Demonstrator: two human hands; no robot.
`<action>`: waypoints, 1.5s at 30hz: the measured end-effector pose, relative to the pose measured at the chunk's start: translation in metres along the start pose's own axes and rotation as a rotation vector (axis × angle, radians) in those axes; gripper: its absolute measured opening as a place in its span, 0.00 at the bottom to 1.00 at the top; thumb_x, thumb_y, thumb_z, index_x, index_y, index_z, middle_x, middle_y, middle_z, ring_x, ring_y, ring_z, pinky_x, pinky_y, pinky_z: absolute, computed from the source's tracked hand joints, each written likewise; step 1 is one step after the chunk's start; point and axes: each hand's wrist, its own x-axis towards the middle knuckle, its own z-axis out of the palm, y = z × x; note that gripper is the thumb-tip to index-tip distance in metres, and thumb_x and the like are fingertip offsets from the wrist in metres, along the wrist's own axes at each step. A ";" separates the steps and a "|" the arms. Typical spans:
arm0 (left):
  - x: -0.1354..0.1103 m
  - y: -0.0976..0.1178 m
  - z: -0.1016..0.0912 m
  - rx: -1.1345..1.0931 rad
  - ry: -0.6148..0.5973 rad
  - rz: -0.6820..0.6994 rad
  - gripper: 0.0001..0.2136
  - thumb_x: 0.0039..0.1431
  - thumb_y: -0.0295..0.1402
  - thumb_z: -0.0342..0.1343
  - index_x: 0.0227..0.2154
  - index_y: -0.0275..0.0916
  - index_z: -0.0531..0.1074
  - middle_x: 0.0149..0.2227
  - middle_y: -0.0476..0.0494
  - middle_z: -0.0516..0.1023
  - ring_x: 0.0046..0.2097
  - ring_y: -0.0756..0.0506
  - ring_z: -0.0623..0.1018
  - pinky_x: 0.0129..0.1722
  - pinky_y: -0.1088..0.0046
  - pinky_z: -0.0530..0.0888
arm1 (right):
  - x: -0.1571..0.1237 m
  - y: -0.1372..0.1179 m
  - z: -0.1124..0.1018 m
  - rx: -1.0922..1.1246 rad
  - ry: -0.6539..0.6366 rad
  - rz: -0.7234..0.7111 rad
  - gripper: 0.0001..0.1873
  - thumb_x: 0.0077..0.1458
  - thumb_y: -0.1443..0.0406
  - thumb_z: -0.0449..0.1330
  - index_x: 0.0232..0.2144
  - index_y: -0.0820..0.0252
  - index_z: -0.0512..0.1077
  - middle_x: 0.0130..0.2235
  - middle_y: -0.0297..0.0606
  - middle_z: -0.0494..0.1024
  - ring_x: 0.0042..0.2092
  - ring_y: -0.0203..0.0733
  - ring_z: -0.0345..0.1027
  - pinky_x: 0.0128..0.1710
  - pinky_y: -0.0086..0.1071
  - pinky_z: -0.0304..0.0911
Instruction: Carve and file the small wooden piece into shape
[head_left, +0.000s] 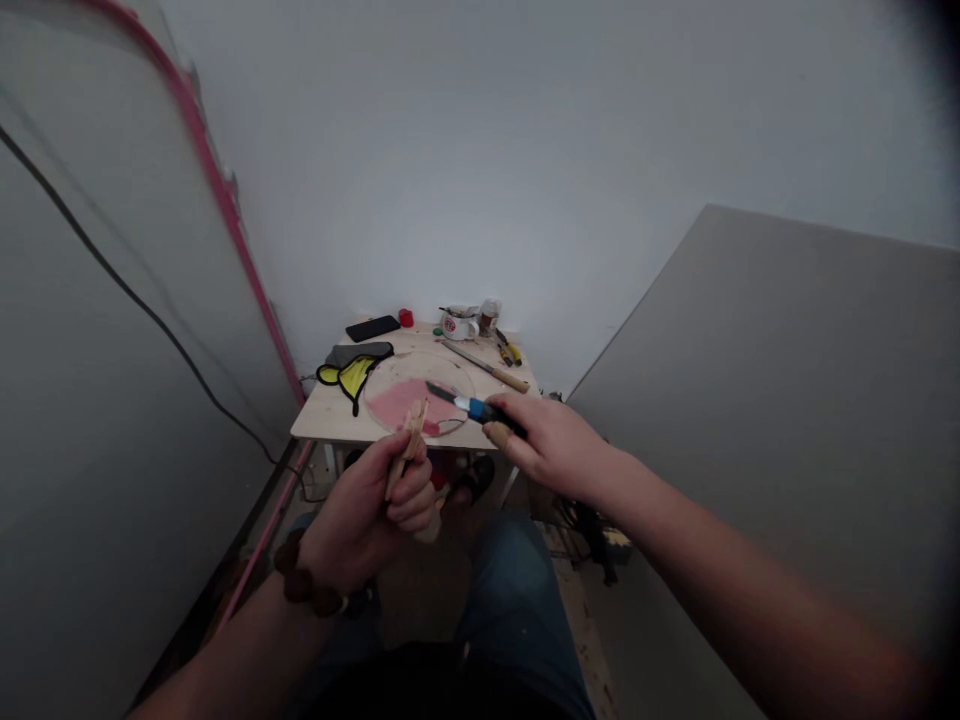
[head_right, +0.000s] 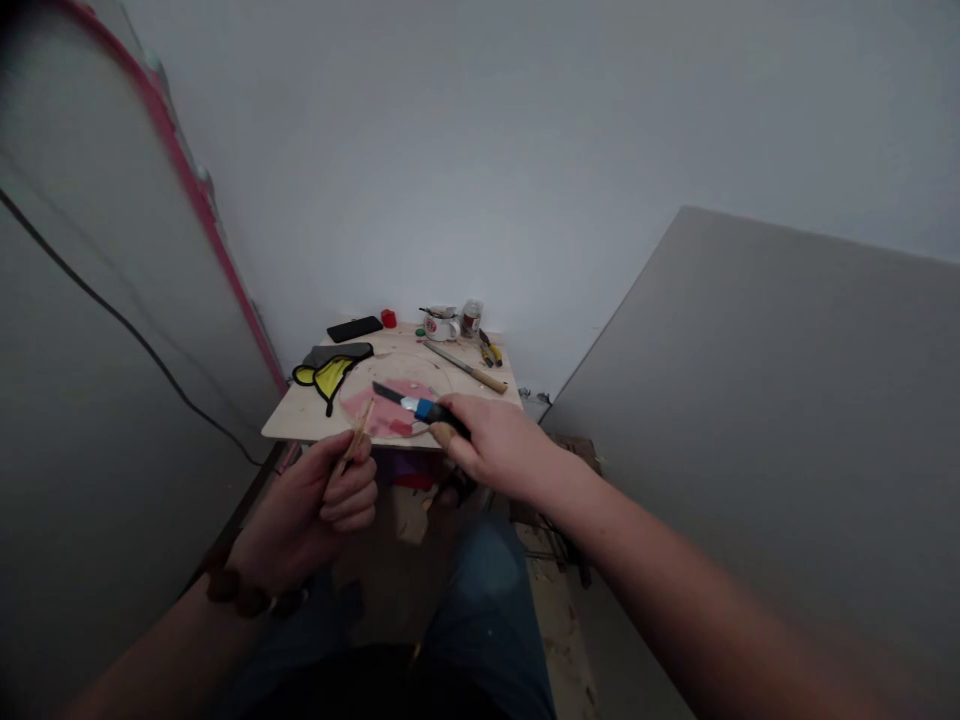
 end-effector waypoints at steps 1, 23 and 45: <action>0.001 -0.002 0.001 0.021 0.034 0.030 0.18 0.71 0.48 0.66 0.31 0.43 0.71 0.21 0.57 0.56 0.20 0.52 0.52 0.21 0.75 0.57 | -0.003 -0.007 0.000 -0.018 -0.031 -0.023 0.18 0.80 0.53 0.56 0.58 0.54 0.80 0.50 0.47 0.89 0.48 0.54 0.81 0.46 0.40 0.68; -0.009 -0.015 0.008 0.252 0.142 0.194 0.14 0.68 0.47 0.69 0.35 0.43 0.77 0.22 0.51 0.70 0.23 0.48 0.65 0.26 0.71 0.65 | -0.014 -0.024 -0.019 -0.071 -0.019 -0.031 0.19 0.81 0.52 0.56 0.59 0.52 0.80 0.52 0.46 0.89 0.50 0.55 0.82 0.45 0.41 0.68; -0.007 -0.015 0.004 0.469 0.155 0.208 0.14 0.76 0.45 0.62 0.35 0.43 0.73 0.22 0.54 0.72 0.25 0.49 0.67 0.29 0.72 0.66 | -0.009 -0.012 0.008 -0.238 -0.069 -0.214 0.19 0.82 0.50 0.57 0.56 0.56 0.77 0.44 0.45 0.87 0.42 0.50 0.78 0.38 0.37 0.56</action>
